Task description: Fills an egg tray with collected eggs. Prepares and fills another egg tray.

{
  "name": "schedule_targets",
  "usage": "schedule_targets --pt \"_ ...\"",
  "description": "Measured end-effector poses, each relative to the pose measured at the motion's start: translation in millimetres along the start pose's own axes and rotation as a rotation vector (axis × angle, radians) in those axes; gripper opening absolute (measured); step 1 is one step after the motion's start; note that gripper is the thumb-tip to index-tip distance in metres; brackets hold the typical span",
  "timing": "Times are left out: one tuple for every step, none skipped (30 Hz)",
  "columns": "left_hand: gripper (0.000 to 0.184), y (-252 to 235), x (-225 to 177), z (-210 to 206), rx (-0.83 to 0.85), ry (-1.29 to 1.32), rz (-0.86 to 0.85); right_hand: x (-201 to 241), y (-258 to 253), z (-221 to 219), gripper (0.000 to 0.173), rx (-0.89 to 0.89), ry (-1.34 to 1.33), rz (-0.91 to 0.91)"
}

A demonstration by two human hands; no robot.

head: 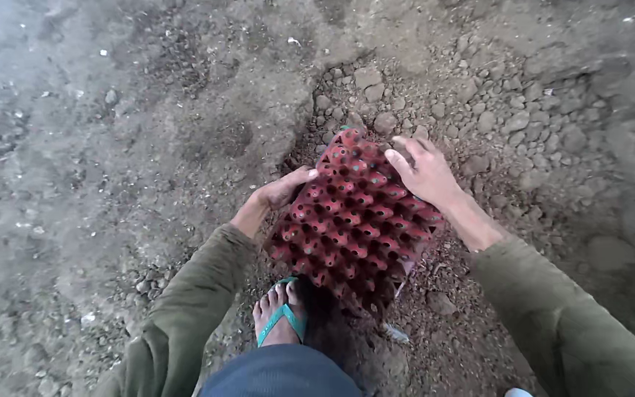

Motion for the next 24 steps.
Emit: schedule_targets --pt "0.058 4 28 20 -0.040 -0.038 0.072 -8 13 10 0.059 -0.066 -0.028 -0.018" --pt "0.057 5 43 27 -0.120 -0.098 0.219 -23 31 18 0.056 -0.131 -0.071 -0.041" --pt "0.052 4 50 28 -0.179 -0.139 0.326 -42 54 23 0.052 -0.177 -0.126 -0.087" --pt "0.044 3 52 24 -0.227 -0.173 0.402 -62 80 24 0.047 -0.176 -0.191 -0.165" --pt "0.041 0 50 20 -0.255 -0.200 0.450 -78 106 20 0.045 -0.122 -0.269 -0.265" --pt "0.041 -3 48 18 -0.264 -0.220 0.481 -90 132 11 0.045 -0.028 -0.351 -0.387" --pt "0.041 -4 47 16 -0.275 -0.237 0.497 -98 156 -3 0.049 0.087 -0.438 -0.510" --pt "0.043 -6 47 16 -0.283 -0.251 0.508 -102 174 -19 0.054 0.188 -0.524 -0.603" --pt "0.045 -7 46 16 -0.285 -0.266 0.516 -101 186 -37 0.059 0.248 -0.605 -0.648" --pt "0.046 -7 47 17 -0.283 -0.283 0.524 -98 194 -54 0.062 0.277 -0.682 -0.668" --pt "0.045 -6 48 17 -0.286 -0.298 0.531 -91 197 -69 0.063 0.290 -0.750 -0.676" --pt "0.043 -5 48 16 -0.290 -0.305 0.536 -83 197 -79 0.063 0.295 -0.808 -0.682" --pt "0.043 -4 47 16 -0.292 -0.311 0.536 -75 194 -85 0.063 0.301 -0.851 -0.692" --pt "0.044 -4 46 16 -0.295 -0.314 0.529 -68 189 -90 0.063 0.288 -0.870 -0.702" --pt "0.046 -3 45 15 -0.290 -0.315 0.518 -64 184 -93 0.063 0.271 -0.882 -0.721" --pt "0.047 -3 45 13 -0.282 -0.330 0.506 -60 182 -94 0.063 0.257 -0.906 -0.757" --pt "0.048 -2 46 10 -0.279 -0.349 0.489 -57 181 -95 0.062 0.247 -0.940 -0.796" --pt "0.048 -2 47 6 -0.287 -0.367 0.464 -53 181 -95 0.060 0.218 -0.965 -0.838" --pt "0.048 -3 47 -1 -0.309 -0.380 0.433 -50 181 -96 0.059 0.177 -0.999 -0.876" --pt "0.049 -4 46 -8 -0.319 -0.379 0.398 -49 182 -96 0.057 0.132 -1.040 -0.902" --pt "0.049 -3 45 -16 -0.319 -0.371 0.361 -50 185 -95 0.056 0.097 -1.080 -0.914" --pt "0.049 -2 44 -26 -0.315 -0.375 0.330 -52 191 -92 0.055 0.068 -1.108 -0.919" --pt "0.048 -1 44 -37 -0.311 -0.379 0.310 -57 199 -88 0.055 0.043 -1.130 -0.921" --pt "0.048 -2 43 -50 -0.297 -0.378 0.302 -62 209 -85 0.055 0.011 -1.140 -0.917"
Point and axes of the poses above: each hand's wrist, its own y-axis away from the middle knuckle, its own z-axis out of the back of the hand, x = y × z, the point moved 1 cm from there along -y, towards the middle knuckle, and after that the axes turned 15 degrees about -z, right-handed, at the moved point
